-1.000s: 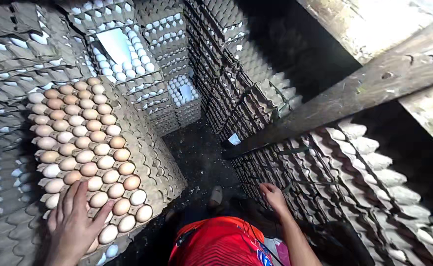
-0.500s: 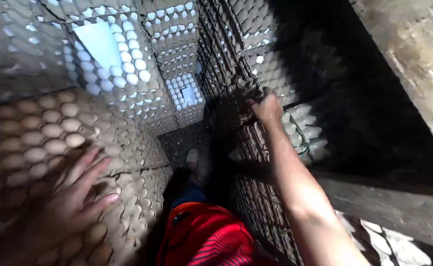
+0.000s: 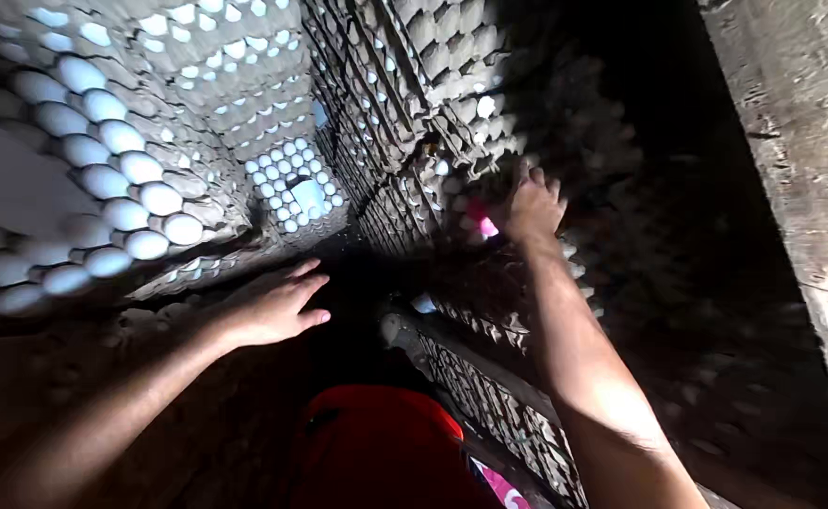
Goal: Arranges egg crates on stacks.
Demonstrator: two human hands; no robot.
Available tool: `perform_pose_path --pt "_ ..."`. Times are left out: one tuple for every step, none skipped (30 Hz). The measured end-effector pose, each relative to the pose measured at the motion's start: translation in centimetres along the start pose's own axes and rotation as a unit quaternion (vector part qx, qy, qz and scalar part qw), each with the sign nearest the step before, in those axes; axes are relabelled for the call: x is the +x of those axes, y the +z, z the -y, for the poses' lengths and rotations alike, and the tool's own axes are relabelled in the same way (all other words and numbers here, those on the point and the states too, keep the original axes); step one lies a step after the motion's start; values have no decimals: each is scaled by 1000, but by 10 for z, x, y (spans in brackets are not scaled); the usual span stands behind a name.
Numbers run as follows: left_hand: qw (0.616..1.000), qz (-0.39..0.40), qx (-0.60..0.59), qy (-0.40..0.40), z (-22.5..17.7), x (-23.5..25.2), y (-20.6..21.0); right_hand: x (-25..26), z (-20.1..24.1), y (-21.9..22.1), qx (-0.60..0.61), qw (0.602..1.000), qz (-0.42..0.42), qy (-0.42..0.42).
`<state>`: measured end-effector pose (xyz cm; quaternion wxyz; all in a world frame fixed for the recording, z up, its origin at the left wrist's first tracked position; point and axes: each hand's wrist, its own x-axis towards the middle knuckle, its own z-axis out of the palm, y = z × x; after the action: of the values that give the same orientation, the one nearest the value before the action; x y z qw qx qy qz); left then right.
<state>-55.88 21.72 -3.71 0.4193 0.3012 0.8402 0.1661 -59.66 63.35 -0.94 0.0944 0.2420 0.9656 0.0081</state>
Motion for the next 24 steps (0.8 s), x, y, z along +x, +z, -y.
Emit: perform_pose_path --pt "1000 -16 -3 15 -4 12 -4 3 -4 -9 -6 1000 -4 1" --pt "999 -38 -15 32 -9 22 -8 7 -8 -14 -11 1000 -5 1" --pt "996 -62 -36 49 -13 30 -11 9 -10 -15 -13 1000 -3 0" --pt "992 -84 -62 67 -17 38 -14 10 -12 -14 -18 1000 -1 -1" --pt "987 -103 -89 82 -19 47 -13 11 -14 -14 -15 1000 3 0" --pt "982 -117 -117 92 -19 55 -9 10 -17 -17 1 1000 9 -1" --pt "978 -126 -140 94 -18 62 -3 10 -20 -23 28 999 15 -4" --pt "975 -127 -160 91 -17 67 4 10 -26 -30 60 998 21 -13" --pt "973 -124 -177 86 -15 70 13 12 -32 -37 107 993 31 -28" --pt "971 -114 -195 83 -14 72 20 15 -39 -44 165 984 44 -49" --pt "969 -100 -213 80 -12 73 27 17 -44 -51 225 970 65 -70" --pt "967 -84 -229 76 -10 73 33 19 -48 -57 273 955 85 -79" --pt "965 -69 -244 71 -7 73 40 20 -50 -62 295 947 101 -80" --pt "962 -59 -257 67 -3 73 46 21 -50 -66 296 946 108 -79" --pt "959 -52 -270 64 1 73 51 21 -47 -67 274 953 106 -74" --pt "956 -46 -283 59 4 73 55 20 -42 -65 231 966 97 -66" --pt "952 -43 -298 53 7 74 57 17 -36 -59 176 979 82 -55" --pt "946 -39 -319 47 9 74 57 14 -30 -48 118 990 68 -42" --pt "937 -38 -345 40 10 75 57 9 -21 -36 69 995 69 -32" --pt "924 -44 -377 35 12 78 55 4 -11 -25 33 996 77 -25" --pt "910 -56 -411 23 13 83 54 1 0 -15 3 996 84 -17" --pt "892 -78 -445 6 15 89 54 -1 9 -6 -28 995 91 -11" --pt "873 -108 -475 -18 17 98 56 -1 16 0 -64 993 101 -9" --pt "851 -142 -504 -49 20 107 60 -1 23 4 -97 988 116 -11"
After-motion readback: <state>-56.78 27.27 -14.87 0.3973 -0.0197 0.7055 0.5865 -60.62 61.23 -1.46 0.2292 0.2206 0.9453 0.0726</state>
